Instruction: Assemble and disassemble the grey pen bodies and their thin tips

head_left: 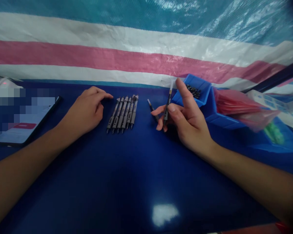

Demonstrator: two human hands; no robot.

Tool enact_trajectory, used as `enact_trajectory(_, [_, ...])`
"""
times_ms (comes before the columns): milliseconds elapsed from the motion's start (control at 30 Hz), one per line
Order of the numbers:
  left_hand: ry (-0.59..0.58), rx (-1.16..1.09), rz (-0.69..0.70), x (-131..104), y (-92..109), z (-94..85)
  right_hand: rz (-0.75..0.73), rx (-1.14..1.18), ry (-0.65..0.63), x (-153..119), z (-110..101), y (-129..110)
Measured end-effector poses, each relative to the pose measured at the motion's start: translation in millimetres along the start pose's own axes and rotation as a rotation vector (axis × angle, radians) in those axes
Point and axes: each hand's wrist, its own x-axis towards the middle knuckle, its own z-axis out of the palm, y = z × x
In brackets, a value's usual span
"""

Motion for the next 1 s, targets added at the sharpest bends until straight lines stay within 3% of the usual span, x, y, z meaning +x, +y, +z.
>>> enact_trajectory(267, [0.01, 0.017, 0.025, 1, -5, 3.3, -0.059, -0.11, 0.051, 0, -3, 6])
enact_trajectory(633, [-0.021, 0.004, 0.004, 1, -2, 0.5, -0.051, 0.055, 0.052, 1, 4, -3])
enact_trajectory(1000, [-0.039, 0.013, 0.017, 1, 1, -1.4, -0.052, 0.053, 0.049, 1, 5, -5])
